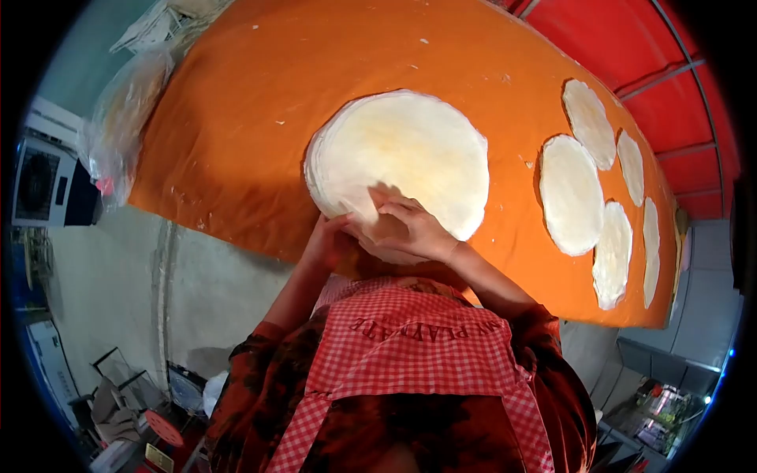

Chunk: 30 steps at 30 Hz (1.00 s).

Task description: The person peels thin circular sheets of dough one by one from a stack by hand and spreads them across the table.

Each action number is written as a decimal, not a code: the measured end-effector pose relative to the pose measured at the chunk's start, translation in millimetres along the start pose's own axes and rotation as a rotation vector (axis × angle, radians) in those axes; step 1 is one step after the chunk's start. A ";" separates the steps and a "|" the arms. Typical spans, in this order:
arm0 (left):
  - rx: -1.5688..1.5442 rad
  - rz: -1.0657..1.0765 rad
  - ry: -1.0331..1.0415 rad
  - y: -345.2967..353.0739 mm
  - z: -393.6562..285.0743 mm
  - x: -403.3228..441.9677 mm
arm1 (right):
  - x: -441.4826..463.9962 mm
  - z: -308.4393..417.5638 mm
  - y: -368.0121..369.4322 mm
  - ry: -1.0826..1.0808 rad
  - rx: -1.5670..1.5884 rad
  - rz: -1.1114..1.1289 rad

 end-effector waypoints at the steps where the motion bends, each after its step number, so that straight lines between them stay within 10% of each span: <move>1: -0.042 -0.011 -0.018 -5.4 2.2 -0.4 | 1.3 -6.6 0.6 0.054 0.047 -0.003; 30: 0.231 -0.169 0.043 -9.3 -20.9 22.6 | 42.1 14.2 -38.9 0.260 0.156 -0.026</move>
Point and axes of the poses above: each hand's wrist, its own x-axis towards the middle knuckle, its own y-axis out of the palm, z = x × y, the point moved 9 cm from there along x, towards the middle knuckle, and after that the axes turned 13 degrees about z, right-handed, at the moved point
